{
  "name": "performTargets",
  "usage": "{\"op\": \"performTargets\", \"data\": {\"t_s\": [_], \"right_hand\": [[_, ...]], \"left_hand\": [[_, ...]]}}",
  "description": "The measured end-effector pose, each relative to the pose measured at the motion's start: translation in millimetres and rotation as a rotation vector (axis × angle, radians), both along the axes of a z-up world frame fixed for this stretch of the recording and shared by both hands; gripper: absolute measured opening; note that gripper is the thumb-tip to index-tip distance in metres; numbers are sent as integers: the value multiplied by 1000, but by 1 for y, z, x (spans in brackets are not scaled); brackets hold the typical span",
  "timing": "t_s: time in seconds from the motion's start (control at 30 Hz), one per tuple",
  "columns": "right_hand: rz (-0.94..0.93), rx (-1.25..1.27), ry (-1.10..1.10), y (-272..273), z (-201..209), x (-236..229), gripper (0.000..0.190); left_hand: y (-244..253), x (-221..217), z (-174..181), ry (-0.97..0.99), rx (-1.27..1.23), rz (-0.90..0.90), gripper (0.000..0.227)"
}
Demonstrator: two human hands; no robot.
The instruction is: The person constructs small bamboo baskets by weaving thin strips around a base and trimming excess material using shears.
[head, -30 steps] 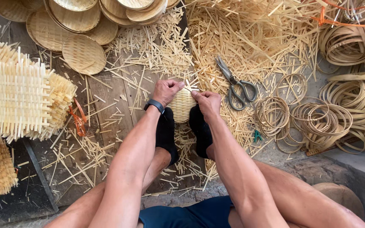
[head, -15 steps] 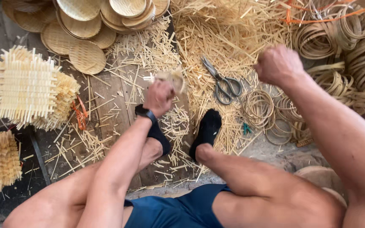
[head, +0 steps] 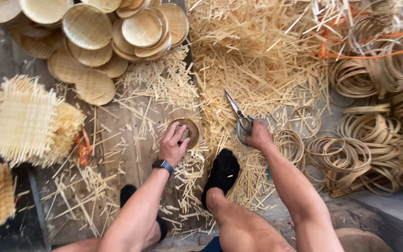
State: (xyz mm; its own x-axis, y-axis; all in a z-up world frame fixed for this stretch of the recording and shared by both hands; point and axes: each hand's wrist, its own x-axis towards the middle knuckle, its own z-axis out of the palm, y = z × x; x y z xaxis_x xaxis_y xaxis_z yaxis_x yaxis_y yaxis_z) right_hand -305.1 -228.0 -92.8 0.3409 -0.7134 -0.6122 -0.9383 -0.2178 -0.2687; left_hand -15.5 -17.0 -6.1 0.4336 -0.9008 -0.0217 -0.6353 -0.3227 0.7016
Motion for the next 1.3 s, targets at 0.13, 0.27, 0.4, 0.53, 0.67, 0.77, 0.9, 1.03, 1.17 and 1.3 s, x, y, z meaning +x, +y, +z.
{"op": "performTargets", "data": {"t_s": [0.13,0.27,0.4,0.53,0.67,0.77,0.9,1.03,1.17,1.3], "right_hand": [[56,248,-47,-17,64,-24,27],[215,298,43,-6,121,-41,29],[324,445,141,16,94,1,32],[31,389,72,1,52,40,36],[-313,179,18,-72,45,56,42],[-140,-225,124,-132,54,67,39],[-228,-297,97,-188,78,71,45],[-423,-261,-52,-255,92,56,42],[-665,-313,-86,-299,136,52,55],[-813,-233,-258,-293,191,58,44]], "left_hand": [[1,-1,-10,-85,-43,-5,50],[2,0,-16,-125,-72,-1,49],[4,2,-15,-105,-51,0,49],[5,5,-11,-11,-18,6,54],[3,6,-6,38,25,35,56],[0,4,-2,82,72,57,56],[-2,5,5,73,89,50,57],[-2,4,6,81,76,57,53],[-1,6,8,71,59,37,51],[-2,4,9,85,44,47,50]]}}
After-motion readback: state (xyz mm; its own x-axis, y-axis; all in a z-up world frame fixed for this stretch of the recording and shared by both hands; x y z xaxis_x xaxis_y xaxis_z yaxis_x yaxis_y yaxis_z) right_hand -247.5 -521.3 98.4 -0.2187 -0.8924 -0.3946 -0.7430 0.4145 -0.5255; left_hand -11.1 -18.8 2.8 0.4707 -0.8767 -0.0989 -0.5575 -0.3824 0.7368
